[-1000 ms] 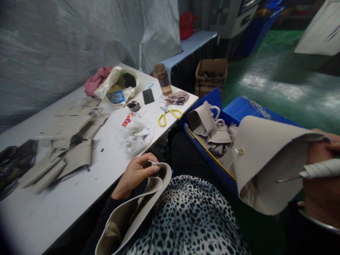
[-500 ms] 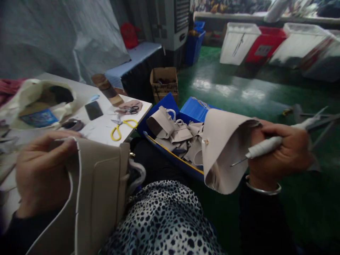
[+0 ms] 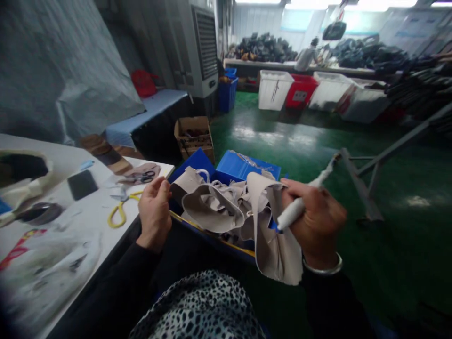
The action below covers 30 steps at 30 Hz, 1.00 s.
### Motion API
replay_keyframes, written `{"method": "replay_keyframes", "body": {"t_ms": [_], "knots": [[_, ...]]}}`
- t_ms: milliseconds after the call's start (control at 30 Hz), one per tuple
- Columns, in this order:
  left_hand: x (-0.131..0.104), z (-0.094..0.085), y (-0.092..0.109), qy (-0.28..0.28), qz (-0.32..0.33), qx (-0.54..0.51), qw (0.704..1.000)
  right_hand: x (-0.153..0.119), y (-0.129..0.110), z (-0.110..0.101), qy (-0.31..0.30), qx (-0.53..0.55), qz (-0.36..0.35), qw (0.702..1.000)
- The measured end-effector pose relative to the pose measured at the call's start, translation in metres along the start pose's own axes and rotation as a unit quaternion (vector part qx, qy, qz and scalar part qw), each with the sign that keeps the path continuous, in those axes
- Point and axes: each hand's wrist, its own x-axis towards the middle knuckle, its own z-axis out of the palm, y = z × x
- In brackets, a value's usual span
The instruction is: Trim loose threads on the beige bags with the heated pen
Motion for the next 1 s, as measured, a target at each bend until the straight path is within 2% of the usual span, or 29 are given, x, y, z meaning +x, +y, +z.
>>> {"method": "replay_keyframes", "body": {"t_ms": [67,133,233,333,467,633,767,900,1000], "knots": [[-0.01,-0.007,0.012,-0.037,0.012,0.002,0.999,0.003,-0.008,0.005,-0.057,0.022,-0.037,0.997],[-0.025,-0.016,0.04,-0.132,0.069,0.01,0.989,0.007,-0.019,0.011,-0.086,0.056,-0.05,0.993],[-0.05,-0.024,0.089,-0.27,0.167,0.046,0.947,0.013,-0.04,0.021,-0.1,0.128,-0.064,0.985],[-0.066,-0.028,0.123,-0.33,0.236,0.081,0.91,0.021,-0.065,0.029,-0.103,0.207,-0.081,0.97],[-0.057,-0.043,0.143,-0.339,0.263,0.155,0.89,0.032,-0.099,0.037,-0.097,0.303,-0.092,0.943],[-0.034,-0.079,0.163,-0.369,0.213,0.197,0.883,0.044,-0.141,0.046,-0.096,0.396,-0.11,0.906],[-0.032,-0.107,0.17,-0.339,0.22,0.215,0.889,0.049,-0.168,0.051,-0.101,0.451,-0.119,0.879],[-0.037,-0.13,0.168,-0.315,0.195,0.194,0.909,0.051,-0.191,0.056,-0.115,0.483,-0.123,0.859],[-0.047,-0.144,0.171,-0.255,0.2,0.197,0.925,0.056,-0.209,0.055,-0.127,0.523,-0.127,0.833]]}}
